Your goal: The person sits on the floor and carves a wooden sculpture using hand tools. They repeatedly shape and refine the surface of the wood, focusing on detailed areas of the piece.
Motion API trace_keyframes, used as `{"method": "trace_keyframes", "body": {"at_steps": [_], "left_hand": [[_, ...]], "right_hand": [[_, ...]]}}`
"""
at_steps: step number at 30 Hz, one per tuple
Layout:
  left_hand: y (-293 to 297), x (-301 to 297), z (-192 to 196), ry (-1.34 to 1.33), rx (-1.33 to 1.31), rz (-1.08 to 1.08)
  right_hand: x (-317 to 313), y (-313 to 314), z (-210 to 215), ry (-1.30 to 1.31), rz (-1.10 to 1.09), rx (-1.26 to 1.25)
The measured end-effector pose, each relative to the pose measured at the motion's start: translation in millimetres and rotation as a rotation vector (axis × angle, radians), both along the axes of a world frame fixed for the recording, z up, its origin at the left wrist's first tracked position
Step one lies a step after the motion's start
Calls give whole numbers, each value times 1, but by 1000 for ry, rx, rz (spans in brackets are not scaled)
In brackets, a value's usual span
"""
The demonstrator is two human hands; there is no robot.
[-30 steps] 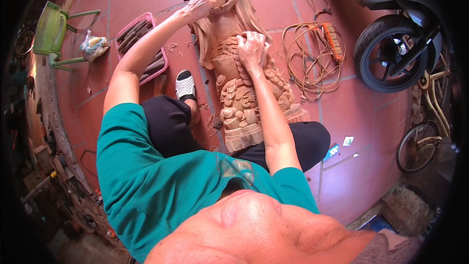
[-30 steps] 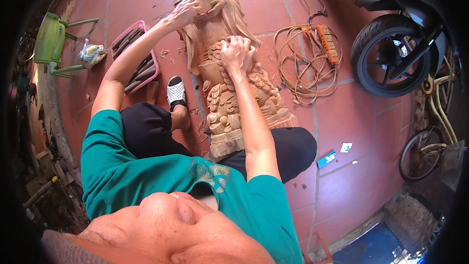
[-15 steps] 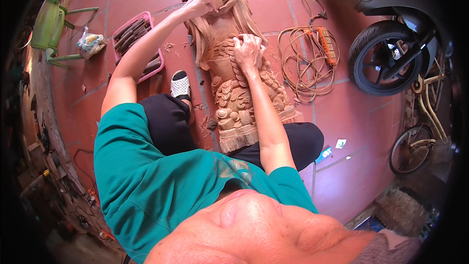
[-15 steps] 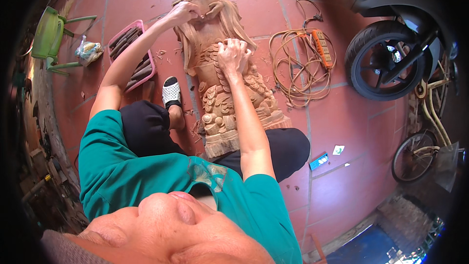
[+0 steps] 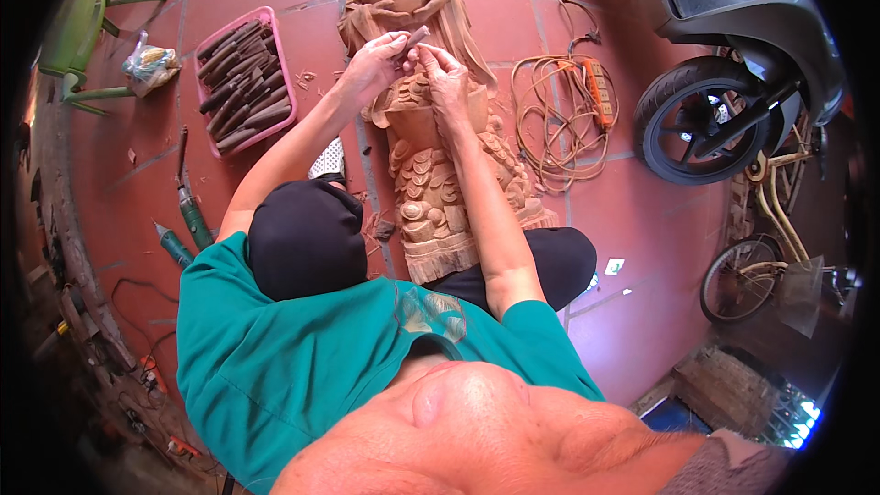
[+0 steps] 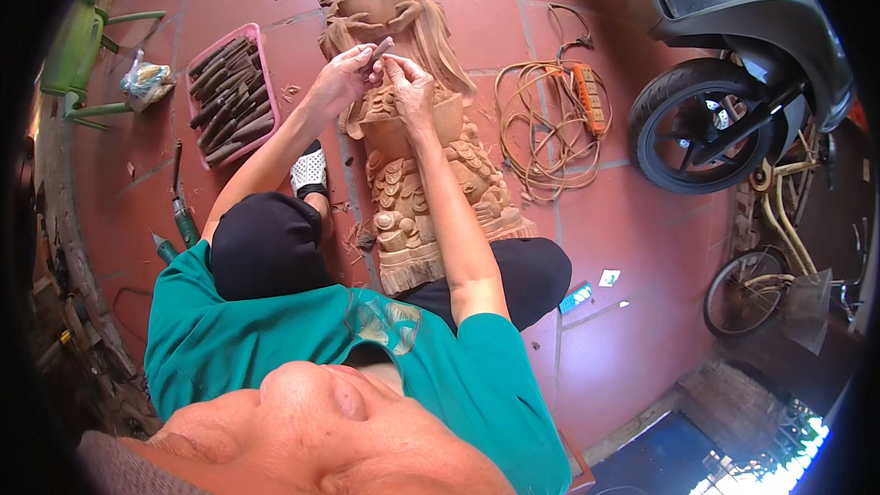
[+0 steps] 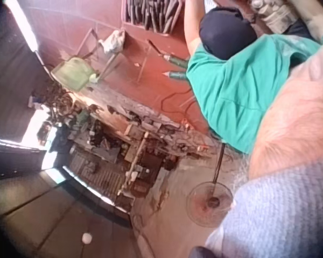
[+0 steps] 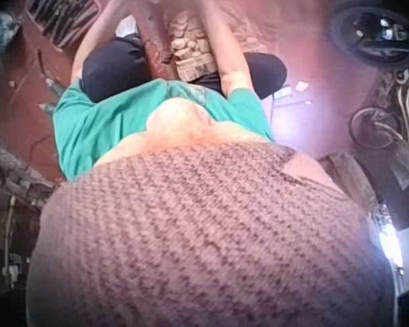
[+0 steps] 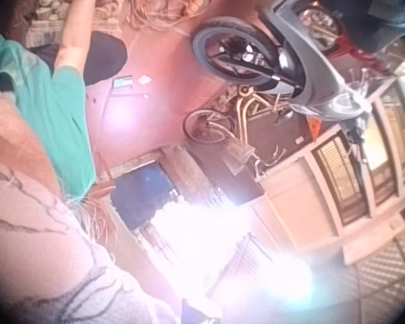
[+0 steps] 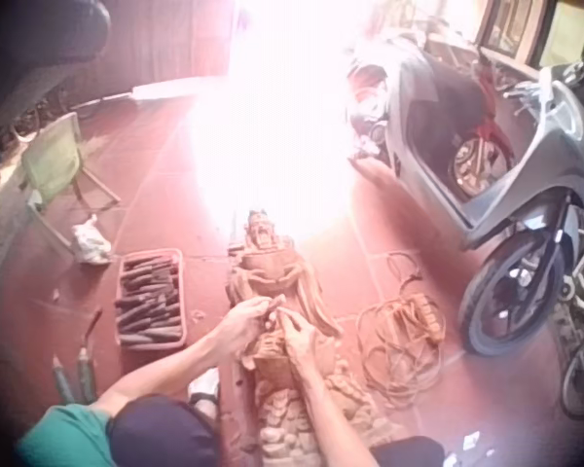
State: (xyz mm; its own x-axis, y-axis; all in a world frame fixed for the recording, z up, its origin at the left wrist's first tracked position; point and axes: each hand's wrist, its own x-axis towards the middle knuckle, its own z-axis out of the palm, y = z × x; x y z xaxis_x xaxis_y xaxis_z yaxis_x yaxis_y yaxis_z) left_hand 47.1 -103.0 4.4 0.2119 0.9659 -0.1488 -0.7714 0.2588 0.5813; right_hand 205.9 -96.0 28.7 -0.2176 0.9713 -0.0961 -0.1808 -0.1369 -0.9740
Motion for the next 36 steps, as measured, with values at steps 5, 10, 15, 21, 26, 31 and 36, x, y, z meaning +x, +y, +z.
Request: {"method": "trace_keyframes", "body": {"at_steps": [5, 10, 15, 21, 26, 31, 36], "left_hand": [[-4, 15, -14, -54, -15, 21], [-16, 26, -24, 601, 129, 108], [-7, -12, -37, 1626, 605, 519], [-16, -24, -62, 1779, 770, 499], [-17, -23, -59, 1790, 782, 446], [-20, -27, -61, 1817, 776, 405], [-21, -26, -60, 1838, 772, 445]], "right_hand": [[10, 17, -26, 137, -17, -166], [3, 13, -1, 98, -70, -253], [20, 41, -27, -207, 25, -120], [0, 68, -59, -363, 87, 43], [-12, 102, -83, -686, -13, 397], [-36, 103, -69, -829, -69, 633], [-45, 101, -74, -913, -82, 611]]}}
